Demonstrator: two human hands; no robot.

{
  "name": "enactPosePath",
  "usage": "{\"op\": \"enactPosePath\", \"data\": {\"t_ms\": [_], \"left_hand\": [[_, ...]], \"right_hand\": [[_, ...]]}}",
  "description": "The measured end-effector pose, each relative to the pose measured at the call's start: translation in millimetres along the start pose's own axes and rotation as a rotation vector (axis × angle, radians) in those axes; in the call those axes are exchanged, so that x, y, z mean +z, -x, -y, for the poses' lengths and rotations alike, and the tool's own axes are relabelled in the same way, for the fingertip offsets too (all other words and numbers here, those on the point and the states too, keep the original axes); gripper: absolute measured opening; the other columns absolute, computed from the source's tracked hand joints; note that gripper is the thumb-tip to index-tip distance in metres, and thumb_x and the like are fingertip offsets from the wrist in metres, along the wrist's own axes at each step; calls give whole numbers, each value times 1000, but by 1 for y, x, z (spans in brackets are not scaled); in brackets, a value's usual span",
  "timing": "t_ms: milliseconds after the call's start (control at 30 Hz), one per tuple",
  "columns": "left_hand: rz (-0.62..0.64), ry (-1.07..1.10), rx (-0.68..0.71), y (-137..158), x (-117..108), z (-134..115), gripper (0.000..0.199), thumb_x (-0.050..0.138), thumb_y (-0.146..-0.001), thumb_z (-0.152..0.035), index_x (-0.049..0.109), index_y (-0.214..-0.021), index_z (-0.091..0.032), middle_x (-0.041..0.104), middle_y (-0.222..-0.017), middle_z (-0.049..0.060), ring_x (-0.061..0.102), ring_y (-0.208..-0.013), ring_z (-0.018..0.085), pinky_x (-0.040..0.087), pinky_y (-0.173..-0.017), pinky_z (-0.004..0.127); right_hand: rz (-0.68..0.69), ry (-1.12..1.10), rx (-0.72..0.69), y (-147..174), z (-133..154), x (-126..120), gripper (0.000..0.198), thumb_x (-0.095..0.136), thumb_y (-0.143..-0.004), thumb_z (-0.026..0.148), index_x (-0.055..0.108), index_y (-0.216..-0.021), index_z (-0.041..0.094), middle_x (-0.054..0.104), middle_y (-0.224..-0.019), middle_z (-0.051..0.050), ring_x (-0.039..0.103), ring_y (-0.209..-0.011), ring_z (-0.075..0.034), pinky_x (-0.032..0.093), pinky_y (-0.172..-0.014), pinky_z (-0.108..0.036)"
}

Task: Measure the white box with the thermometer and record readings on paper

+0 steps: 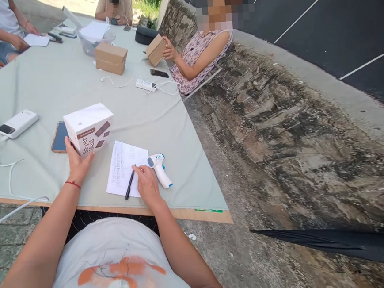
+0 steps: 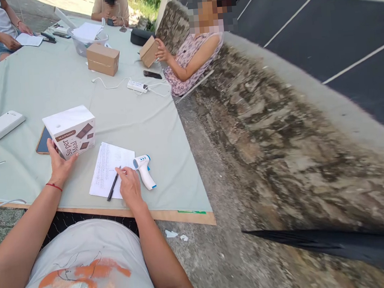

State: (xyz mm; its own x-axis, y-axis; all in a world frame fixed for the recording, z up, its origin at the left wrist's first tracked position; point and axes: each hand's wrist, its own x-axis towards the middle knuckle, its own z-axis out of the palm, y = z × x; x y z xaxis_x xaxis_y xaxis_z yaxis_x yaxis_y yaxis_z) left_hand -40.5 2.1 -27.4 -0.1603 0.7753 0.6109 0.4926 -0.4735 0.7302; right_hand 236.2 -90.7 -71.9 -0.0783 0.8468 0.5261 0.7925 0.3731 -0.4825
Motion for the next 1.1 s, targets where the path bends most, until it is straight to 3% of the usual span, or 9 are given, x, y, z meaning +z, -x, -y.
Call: {"op": "enactPosePath", "data": {"t_ms": [100, 167, 267, 467, 567, 667, 800, 933, 1100], "left_hand": [[-20, 16, -52, -2, 2, 4, 107, 82, -70, -54, 17, -151, -23, 38, -136, 17, 44, -129, 33, 37, -113, 55], [-64, -29, -95, 0, 2, 3, 106, 84, -68, -51, 23, -150, -24, 41, -131, 16, 44, -127, 34, 38, -111, 57], [-74, -41, -115, 4, 3, -4, 99, 82, -70, -52, 28, -148, -23, 43, -128, 15, 46, -124, 34, 43, -106, 55], [20, 180, -148, 12, 7, -19, 85, 65, -85, -64, 25, -147, -22, 51, -131, 16, 59, -118, 28, 53, -96, 43], [77, 230, -146, 14, 7, -25, 77, 58, -88, -67, 34, -142, -18, 55, -132, 18, 60, -118, 28, 55, -93, 41], [136, 195, -159, 14, 5, -29, 75, 56, -89, -67, 39, -141, -15, 59, -129, 19, 62, -112, 29, 56, -90, 43], [215, 160, -110, 13, 3, -34, 73, 52, -92, -66, 42, -140, -13, 61, -127, 19, 65, -106, 27, 56, -88, 42], [212, 135, -88, 11, 3, -36, 73, 52, -92, -66, 43, -140, -12, 63, -124, 18, 66, -103, 26, 56, -88, 41], [213, 111, -77, 9, 4, -35, 65, 52, -93, -63, 48, -136, -14, 63, -124, 16, 64, -105, 26, 55, -92, 42]], "right_hand": [[-98, 81, 179, 0, -7, -13, 40, 42, -92, 21, 62, -127, 19, 52, -124, -15, 50, -110, -26, 43, -96, -45], [-101, 149, 363, 0, -16, -22, 46, 55, -87, 33, 57, -131, 18, 50, -127, -17, 47, -117, -31, 41, -98, -49], [41, 187, 602, -3, -27, -34, 58, 64, -81, 43, 54, -131, 15, 49, -126, -19, 50, -114, -34, 42, -95, -49], [238, 146, 833, -21, -30, -46, 44, 58, -84, 39, 60, -120, 14, 53, -115, -18, 59, -99, -31, 46, -86, -43], [148, -63, 816, -29, -21, -49, 41, 62, -76, 37, 63, -110, 14, 58, -110, -16, 59, -98, -29, 46, -88, -42], [-4, -527, 672, -31, 3, -47, 45, 60, -75, 45, 62, -109, 16, 62, -101, -10, 59, -91, -23, 49, -82, -36], [126, -1009, 512, -27, 52, -34, 44, 51, -81, 55, 61, -102, 17, 59, -75, -2, 53, -66, -16, 45, -62, -29], [160, -1034, 475, -27, 80, -13, 40, 58, -81, 58, 59, -88, 18, 56, -69, 0, 50, -64, -14, 43, -61, -27], [174, -989, 517, -32, 79, 7, 45, 55, -82, 64, 58, -85, 19, 56, -68, 0, 51, -64, -15, 44, -60, -27]]}}
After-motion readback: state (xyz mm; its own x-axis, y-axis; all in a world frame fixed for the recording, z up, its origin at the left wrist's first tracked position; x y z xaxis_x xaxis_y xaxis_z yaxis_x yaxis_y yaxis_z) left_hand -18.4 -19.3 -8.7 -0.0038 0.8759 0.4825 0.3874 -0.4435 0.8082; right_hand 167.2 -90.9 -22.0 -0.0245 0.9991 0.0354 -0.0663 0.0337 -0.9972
